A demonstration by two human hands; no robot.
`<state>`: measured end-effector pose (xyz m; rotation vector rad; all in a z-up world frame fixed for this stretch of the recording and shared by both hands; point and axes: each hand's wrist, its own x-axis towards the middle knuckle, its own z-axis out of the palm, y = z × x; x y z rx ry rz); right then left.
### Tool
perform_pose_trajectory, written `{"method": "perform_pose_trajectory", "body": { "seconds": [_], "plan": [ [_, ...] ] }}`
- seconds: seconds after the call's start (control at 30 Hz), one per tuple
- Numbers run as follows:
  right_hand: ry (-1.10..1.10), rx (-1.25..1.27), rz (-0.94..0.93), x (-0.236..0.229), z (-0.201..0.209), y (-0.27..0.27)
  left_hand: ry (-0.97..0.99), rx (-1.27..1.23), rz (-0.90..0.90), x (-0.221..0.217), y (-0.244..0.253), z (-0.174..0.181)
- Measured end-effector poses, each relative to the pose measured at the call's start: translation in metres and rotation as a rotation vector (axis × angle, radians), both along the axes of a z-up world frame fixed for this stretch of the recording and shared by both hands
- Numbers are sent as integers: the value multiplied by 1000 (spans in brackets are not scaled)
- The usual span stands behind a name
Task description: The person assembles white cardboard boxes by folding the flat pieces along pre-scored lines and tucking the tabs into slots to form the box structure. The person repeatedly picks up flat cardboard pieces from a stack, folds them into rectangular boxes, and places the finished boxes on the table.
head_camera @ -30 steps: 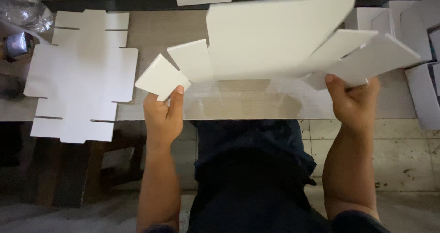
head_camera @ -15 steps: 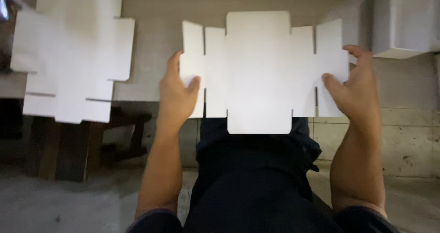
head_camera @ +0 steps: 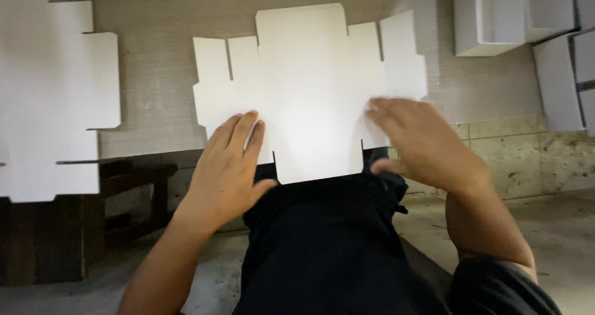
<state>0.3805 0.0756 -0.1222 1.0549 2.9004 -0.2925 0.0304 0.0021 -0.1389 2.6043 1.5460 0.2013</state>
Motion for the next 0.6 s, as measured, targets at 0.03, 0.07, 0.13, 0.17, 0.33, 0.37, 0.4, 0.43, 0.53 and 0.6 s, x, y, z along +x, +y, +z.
{"method": "perform_pose_trajectory", "body": {
  "seconds": [0.03, 0.07, 0.13, 0.17, 0.33, 0.37, 0.4, 0.43, 0.53, 0.6],
  "plan": [
    [-5, 1, -5, -5, -4, -3, -5, 1, -5, 0, 1, -4],
    [-117, 111, -52, -11, -7, -7, 20, -6, 21, 1, 1, -8],
    [-229, 224, -97, -16, -16, -11, 44, -10, 47, 2, 0, -18],
    [-202, 312, -89, -16, -21, -12, 55, 75, 46, 4, 0, -23],
    [-30, 219, 5, -25, 8, -1, 18, 172, -9, 4, 5, -24],
    [-21, 251, -41, -28, 6, -1, 25, 184, -3, 5, 6, -25],
    [-13, 282, -86, -30, 4, -2, 33, 194, 5, 6, 7, -26],
    [-9, 283, -84, -28, -9, -3, 36, 195, 7, 8, 8, -34],
    [-59, 467, -150, -23, -31, 0, 59, 273, 87, 13, 13, -47],
    [-104, 364, -93, -25, -24, 3, 36, 261, 41, 10, 14, -42]
  ]
}}
